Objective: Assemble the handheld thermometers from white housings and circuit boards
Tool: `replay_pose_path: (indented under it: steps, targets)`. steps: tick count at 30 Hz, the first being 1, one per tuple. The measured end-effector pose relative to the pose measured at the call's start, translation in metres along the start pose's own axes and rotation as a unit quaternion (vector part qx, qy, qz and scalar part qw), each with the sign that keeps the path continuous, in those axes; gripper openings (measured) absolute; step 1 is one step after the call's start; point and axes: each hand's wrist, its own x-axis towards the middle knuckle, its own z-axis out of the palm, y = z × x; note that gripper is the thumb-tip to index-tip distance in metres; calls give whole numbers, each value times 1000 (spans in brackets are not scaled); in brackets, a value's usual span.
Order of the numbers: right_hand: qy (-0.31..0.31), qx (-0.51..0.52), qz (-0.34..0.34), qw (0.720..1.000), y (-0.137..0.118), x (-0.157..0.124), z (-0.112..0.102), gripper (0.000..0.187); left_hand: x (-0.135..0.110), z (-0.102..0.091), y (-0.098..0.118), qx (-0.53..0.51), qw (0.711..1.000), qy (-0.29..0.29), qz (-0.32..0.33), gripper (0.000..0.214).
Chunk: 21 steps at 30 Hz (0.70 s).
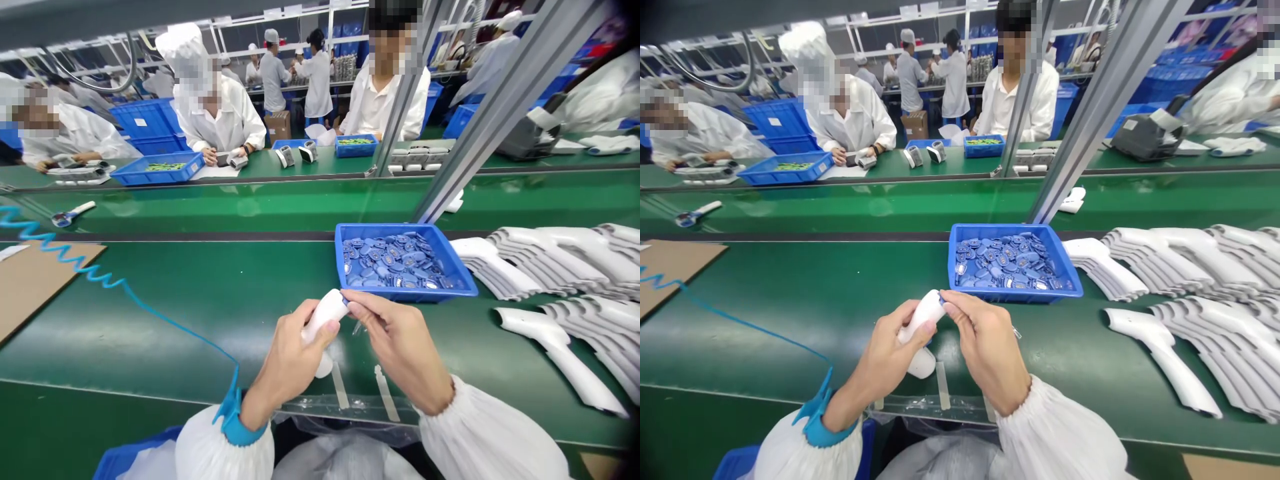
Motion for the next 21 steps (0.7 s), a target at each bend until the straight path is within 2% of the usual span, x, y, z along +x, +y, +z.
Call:
replay_pose_path:
  steps: [3, 9, 11, 15, 18, 20, 21]
  targets:
    - [14, -14, -12, 1000, 3, -2, -2, 23, -3, -2, 3, 20, 1000, -15, 2, 33]
    - [27, -61, -140, 988, 2, -5, -8, 31, -2, -12, 8, 67, 996, -47, 35, 30]
    - [23, -56, -157, 986, 2, -6, -7, 34, -2, -13, 8, 69, 994, -64, 51, 32]
    - [-30, -43, -90, 995, 5, -13, 2, 29, -1, -7, 4, 142, 984, -39, 97, 30]
    - [-15, -44, -17, 999, 12, -23, 9, 27, -1, -1, 2, 254, 961, -26, 110, 21]
    - [-12, -35, 34, 999, 17, -29, 9, 27, -2, 3, 0, 283, 950, -25, 128, 19]
    - [-21, -24, 57, 998, 17, -31, 6, 27, -4, 5, -2, 277, 951, -3, 134, 20]
